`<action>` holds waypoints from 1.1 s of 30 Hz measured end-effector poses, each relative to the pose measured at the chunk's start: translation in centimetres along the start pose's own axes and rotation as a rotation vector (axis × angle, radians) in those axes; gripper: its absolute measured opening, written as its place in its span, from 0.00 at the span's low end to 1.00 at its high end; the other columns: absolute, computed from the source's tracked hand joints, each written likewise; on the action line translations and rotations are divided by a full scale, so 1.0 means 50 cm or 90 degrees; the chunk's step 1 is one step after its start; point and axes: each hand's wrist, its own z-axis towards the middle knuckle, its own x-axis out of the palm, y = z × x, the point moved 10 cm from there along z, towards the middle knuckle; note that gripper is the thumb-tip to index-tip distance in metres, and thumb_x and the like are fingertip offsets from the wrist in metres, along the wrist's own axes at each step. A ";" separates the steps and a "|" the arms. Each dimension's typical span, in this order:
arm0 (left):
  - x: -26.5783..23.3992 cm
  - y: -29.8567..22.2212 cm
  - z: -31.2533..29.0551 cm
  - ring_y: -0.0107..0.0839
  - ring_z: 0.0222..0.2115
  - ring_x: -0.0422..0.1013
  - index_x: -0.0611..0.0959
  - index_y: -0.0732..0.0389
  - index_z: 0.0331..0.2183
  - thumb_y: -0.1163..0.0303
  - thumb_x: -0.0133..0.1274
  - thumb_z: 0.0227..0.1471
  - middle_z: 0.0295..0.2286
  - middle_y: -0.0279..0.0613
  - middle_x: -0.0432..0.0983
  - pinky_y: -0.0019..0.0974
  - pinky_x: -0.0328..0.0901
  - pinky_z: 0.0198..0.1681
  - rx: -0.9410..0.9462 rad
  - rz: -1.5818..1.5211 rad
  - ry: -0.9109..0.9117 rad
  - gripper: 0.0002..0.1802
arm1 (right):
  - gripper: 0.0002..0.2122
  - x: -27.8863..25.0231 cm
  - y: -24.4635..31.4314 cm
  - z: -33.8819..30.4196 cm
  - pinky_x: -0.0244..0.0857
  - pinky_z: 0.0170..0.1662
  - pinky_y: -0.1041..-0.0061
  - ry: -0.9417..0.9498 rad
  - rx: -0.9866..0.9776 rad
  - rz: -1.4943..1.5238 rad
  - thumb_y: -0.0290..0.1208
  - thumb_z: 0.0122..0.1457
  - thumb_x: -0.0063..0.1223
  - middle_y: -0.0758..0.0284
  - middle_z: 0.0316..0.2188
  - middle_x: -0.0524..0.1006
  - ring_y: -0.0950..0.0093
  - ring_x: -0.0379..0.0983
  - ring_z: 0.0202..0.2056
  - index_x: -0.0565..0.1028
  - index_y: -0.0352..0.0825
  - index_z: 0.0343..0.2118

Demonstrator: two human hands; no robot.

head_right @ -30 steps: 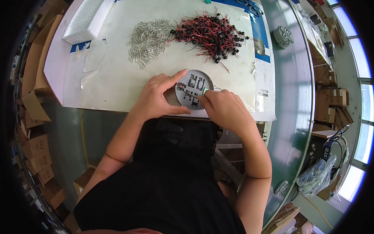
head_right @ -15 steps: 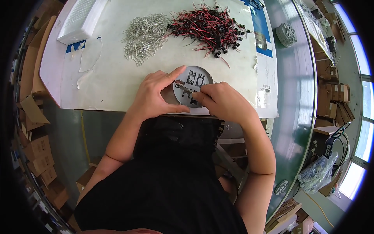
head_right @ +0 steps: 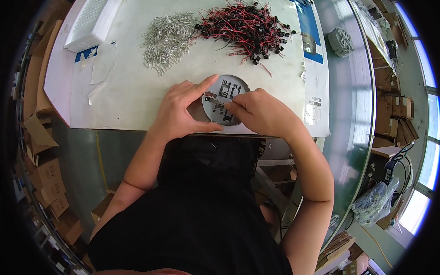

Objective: The recorder is seen assembling small electronic components by inserting various colored wires into a circular base unit using a small tool.

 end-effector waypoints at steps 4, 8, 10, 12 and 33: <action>-0.001 0.001 -0.001 0.35 0.29 0.69 0.77 0.53 0.65 0.49 0.81 0.29 0.29 0.35 0.77 0.40 0.66 0.42 0.000 0.000 -0.004 0.60 | 0.15 0.006 0.007 0.008 0.72 0.37 0.52 0.009 -0.031 -0.027 0.36 0.69 0.53 0.51 0.27 0.81 0.48 0.78 0.30 0.82 0.30 0.30; -0.001 0.000 0.004 0.36 0.29 0.70 0.78 0.52 0.65 0.49 0.81 0.28 0.29 0.36 0.77 0.40 0.67 0.43 -0.004 0.005 -0.002 0.60 | 0.15 0.011 0.034 0.000 0.73 0.38 0.52 -0.042 0.006 -0.197 0.36 0.69 0.53 0.51 0.27 0.82 0.48 0.79 0.32 0.83 0.31 0.30; 0.005 0.003 0.001 0.36 0.29 0.70 0.78 0.52 0.65 0.50 0.81 0.28 0.29 0.36 0.77 0.41 0.67 0.43 -0.003 0.004 0.004 0.60 | 0.15 0.004 0.041 -0.009 0.74 0.38 0.52 -0.037 0.030 -0.208 0.36 0.69 0.53 0.51 0.27 0.82 0.48 0.80 0.32 0.83 0.32 0.30; 0.003 0.006 -0.003 0.36 0.29 0.70 0.78 0.52 0.65 0.49 0.81 0.28 0.28 0.35 0.76 0.41 0.67 0.43 -0.001 0.000 -0.016 0.60 | 0.15 -0.004 0.043 -0.013 0.74 0.38 0.51 -0.025 0.061 -0.237 0.37 0.69 0.53 0.51 0.27 0.82 0.48 0.80 0.32 0.84 0.32 0.30; 0.000 0.007 -0.004 0.35 0.30 0.69 0.78 0.51 0.65 0.47 0.81 0.27 0.28 0.35 0.75 0.39 0.66 0.43 -0.015 0.020 0.008 0.61 | 0.20 0.000 0.012 -0.009 0.74 0.38 0.51 -0.032 0.054 -0.202 0.40 0.71 0.51 0.49 0.25 0.81 0.46 0.79 0.31 0.83 0.30 0.27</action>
